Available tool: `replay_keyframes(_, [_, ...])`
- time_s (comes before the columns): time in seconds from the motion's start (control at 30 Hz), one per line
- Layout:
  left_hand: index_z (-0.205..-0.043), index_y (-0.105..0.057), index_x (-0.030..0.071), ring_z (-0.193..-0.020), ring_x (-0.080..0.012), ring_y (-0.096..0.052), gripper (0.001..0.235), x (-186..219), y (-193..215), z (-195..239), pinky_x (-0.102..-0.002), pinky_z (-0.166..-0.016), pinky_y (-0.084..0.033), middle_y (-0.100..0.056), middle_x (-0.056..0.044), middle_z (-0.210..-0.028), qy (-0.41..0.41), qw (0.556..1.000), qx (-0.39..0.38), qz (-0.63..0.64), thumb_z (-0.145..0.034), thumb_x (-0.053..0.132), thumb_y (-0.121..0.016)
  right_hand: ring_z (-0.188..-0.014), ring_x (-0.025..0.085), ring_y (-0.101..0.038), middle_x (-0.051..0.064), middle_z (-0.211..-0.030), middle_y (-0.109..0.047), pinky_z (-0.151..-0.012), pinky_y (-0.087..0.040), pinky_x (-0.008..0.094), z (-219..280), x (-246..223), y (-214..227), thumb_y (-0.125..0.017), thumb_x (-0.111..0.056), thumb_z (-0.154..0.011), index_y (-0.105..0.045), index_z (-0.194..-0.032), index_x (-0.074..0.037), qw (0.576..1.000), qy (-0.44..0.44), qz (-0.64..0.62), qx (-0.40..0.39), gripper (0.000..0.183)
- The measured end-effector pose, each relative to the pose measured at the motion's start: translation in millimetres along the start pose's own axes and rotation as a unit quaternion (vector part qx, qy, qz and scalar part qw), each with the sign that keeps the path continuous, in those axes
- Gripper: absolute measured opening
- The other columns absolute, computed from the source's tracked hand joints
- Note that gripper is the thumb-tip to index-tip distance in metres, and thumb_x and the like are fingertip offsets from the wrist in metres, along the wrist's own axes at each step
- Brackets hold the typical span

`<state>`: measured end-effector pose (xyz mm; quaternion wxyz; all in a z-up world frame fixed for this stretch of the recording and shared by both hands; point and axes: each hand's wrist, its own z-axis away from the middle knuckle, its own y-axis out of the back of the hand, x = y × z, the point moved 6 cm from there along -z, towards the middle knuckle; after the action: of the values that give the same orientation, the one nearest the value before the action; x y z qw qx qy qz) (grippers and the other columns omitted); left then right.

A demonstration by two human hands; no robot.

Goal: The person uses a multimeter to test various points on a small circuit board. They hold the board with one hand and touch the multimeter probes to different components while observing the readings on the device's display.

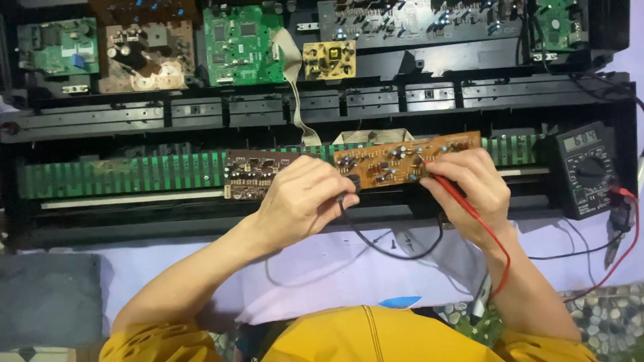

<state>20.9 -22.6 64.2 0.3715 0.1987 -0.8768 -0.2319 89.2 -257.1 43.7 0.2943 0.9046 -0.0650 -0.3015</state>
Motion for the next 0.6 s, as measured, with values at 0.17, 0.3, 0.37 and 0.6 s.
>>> replay_keyframes(0.17, [-0.096, -0.071, 0.008, -0.073, -0.0296, -0.065, 0.012, -11.1, 3.3, 4.4, -0.038, -0.069, -0.053, -0.065, -0.007, -0.080, 0.024, 0.999, 0.036, 0.025, -0.100, 0.018, -0.068, -0.079, 0.032, -0.063, 0.015, -0.094, -0.073, -0.078, -0.056, 0.041, 3.2, -2.2, -7.7, -0.082, 0.005, -0.091, -0.079, -0.098, 0.001, 0.999, 0.014, 0.045, 0.017, 0.009])
replay_keyframes(0.3, [-0.095, -0.071, 0.007, -0.072, -0.0314, -0.065, 0.011, -19.8, 2.6, 5.0, -0.040, -0.068, -0.053, -0.066, -0.009, -0.079, 0.043, 0.996, 0.060, 0.054, -0.100, 0.016, -0.069, -0.079, 0.032, -0.062, 0.014, -0.092, -0.072, -0.078, -0.055, 0.041, 3.0, -0.2, -11.6, -0.082, 0.005, -0.091, -0.078, -0.096, -0.001, 0.997, 0.020, 0.070, 0.034, 0.009])
replay_keyframes(0.37, [-0.095, -0.072, 0.007, -0.072, -0.0309, -0.065, 0.010, -22.4, 4.2, 5.9, -0.039, -0.069, -0.053, -0.066, -0.009, -0.079, 0.049, 0.995, 0.066, 0.064, -0.099, 0.016, -0.070, -0.078, 0.033, -0.062, 0.014, -0.091, -0.072, -0.077, -0.055, 0.042, 2.7, 0.8, -11.5, -0.083, 0.003, -0.092, -0.078, -0.096, -0.001, 0.997, 0.014, 0.067, 0.038, 0.007])
replay_keyframes(0.6, [-0.095, -0.071, 0.005, -0.073, -0.0338, -0.065, 0.010, -18.6, 6.9, 6.8, -0.041, -0.070, -0.054, -0.066, -0.011, -0.080, 0.050, 0.987, 0.105, 0.108, -0.099, 0.014, -0.070, -0.079, 0.033, -0.062, 0.015, -0.092, -0.073, -0.080, -0.054, 0.041, 1.3, 1.3, -12.6, -0.083, 0.001, -0.093, -0.078, -0.098, -0.001, 0.997, 0.000, 0.062, 0.039, 0.008])
